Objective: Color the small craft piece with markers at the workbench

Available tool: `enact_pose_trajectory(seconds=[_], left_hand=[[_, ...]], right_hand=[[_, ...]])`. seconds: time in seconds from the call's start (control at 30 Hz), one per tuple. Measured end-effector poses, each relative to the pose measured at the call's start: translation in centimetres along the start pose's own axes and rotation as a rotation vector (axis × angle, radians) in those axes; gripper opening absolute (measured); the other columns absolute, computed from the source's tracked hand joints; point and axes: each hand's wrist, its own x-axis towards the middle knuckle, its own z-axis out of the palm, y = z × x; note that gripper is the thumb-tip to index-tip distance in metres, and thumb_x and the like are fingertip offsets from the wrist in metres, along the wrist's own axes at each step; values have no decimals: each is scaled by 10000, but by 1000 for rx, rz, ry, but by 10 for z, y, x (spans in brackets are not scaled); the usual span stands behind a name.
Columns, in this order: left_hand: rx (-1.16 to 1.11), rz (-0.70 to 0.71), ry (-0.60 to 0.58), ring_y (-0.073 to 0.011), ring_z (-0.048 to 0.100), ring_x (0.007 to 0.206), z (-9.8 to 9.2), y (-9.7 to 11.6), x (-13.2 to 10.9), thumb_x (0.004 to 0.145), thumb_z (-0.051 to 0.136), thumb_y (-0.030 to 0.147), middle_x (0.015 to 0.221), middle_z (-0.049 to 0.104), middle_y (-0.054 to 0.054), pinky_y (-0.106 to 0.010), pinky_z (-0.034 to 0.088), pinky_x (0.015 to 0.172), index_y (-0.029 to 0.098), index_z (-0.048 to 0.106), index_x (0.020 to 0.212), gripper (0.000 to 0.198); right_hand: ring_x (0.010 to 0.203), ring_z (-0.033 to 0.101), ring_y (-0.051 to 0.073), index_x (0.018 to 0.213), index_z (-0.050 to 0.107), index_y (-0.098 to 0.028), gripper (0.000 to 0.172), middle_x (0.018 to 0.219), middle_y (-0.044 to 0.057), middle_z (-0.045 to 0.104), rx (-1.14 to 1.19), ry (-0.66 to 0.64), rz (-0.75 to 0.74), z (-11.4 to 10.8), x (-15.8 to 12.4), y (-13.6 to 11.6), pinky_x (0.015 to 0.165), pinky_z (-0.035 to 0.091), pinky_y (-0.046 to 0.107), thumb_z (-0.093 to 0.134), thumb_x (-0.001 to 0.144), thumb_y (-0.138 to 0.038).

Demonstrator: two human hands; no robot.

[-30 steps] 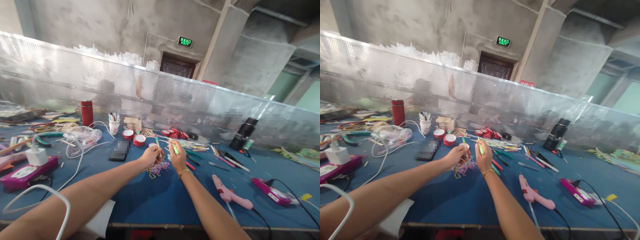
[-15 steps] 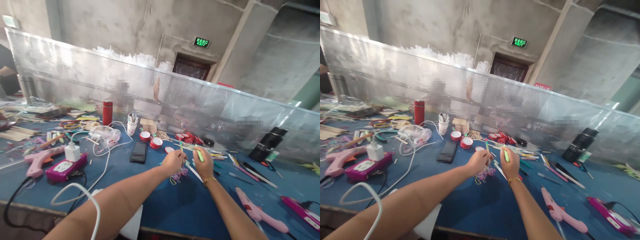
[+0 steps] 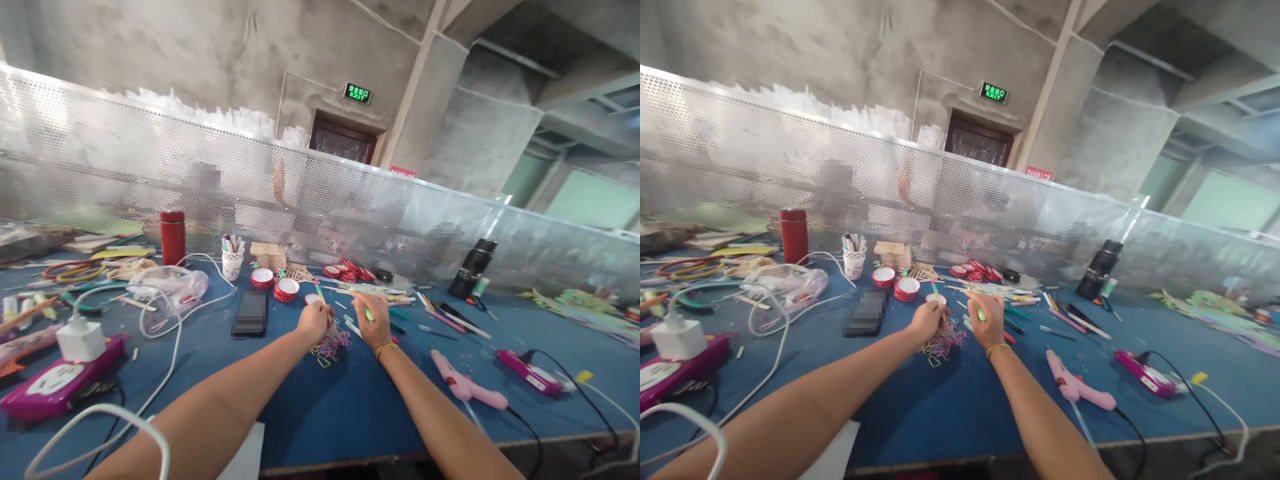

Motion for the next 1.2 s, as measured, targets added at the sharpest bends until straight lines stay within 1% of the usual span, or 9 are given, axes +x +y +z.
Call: enact_pose_trajectory(seconds=[0.2, 0.37, 0.53, 0.6, 0.67, 0.8, 0.93, 1.03, 1.2], left_hand=[[8, 110, -31, -86, 482, 466, -16, 14, 0, 861, 462, 259, 567, 563, 13, -202, 330, 442, 156, 601, 721, 223], [30, 80, -57, -74, 467, 454, -26, 21, 1, 795, 568, 230, 547, 578, 9, -197, 318, 439, 139, 612, 662, 167], [14, 37, -93, -79, 507, 470, -25, 31, -13, 793, 564, 235, 537, 574, 9, -188, 342, 441, 140, 595, 648, 176], [-20, -5, -116, -80, 507, 459, -22, 34, -18, 806, 551, 286, 549, 568, 13, -185, 333, 422, 143, 593, 693, 187], [-31, 7, -157, -74, 488, 439, -19, 36, -22, 810, 542, 355, 589, 573, 11, -188, 321, 397, 146, 585, 698, 242], [-49, 50, -147, -72, 485, 444, -16, 35, -23, 799, 536, 439, 584, 544, 25, -180, 313, 388, 154, 579, 703, 303], [-63, 44, -102, -69, 458, 412, -14, 29, -18, 763, 586, 446, 509, 518, 34, -187, 318, 399, 159, 542, 635, 317], [-132, 12, -85, -69, 432, 385, -11, 21, -16, 726, 629, 455, 471, 506, 43, -197, 313, 402, 165, 528, 625, 323], [-137, 0, -82, -67, 394, 349, -6, 15, -16, 736, 618, 484, 444, 487, 58, -204, 268, 379, 176, 522, 636, 338]], right_hand=[[955, 638, 207, 1083, 635, -202, 260, 1031, 73, 706, 17, -12, -4, 2, -1, -6, 920, 370, 374, 451, 915, -276], [929, 636, 220, 1047, 630, -193, 234, 999, 77, 709, 54, 40, -22, -1, 0, -10, 912, 373, 389, 483, 884, -273], [863, 627, 202, 1013, 632, -200, 191, 943, 53, 706, 151, 74, 28, -8, 5, -20, 896, 392, 382, 531, 857, -243], [851, 619, 198, 988, 630, -207, 169, 910, 41, 701, 201, 89, 63, -10, 6, -25, 891, 401, 379, 529, 855, -231], [816, 612, 195, 982, 616, -205, 163, 875, 38, 688, 251, 109, 121, -10, 8, -32, 869, 416, 375, 529, 846, -225], [758, 590, 191, 867, 593, -203, 66, 781, 25, 650, 286, 147, 148, -11, 12, -42, 830, 425, 368, 563, 809, -209], [755, 578, 182, 849, 597, -201, 62, 761, 18, 639, 324, 138, 131, -10, 14, -46, 817, 422, 349, 565, 798, -189], [743, 565, 179, 804, 596, -203, 39, 734, 14, 624, 373, 117, 214, -9, 12, -48, 781, 428, 328, 558, 809, -210], [719, 561, 171, 745, 560, -206, 128, 693, 9, 598, 475, 47, 328, -7, 10, -49, 703, 438, 291, 527, 851, -270]])
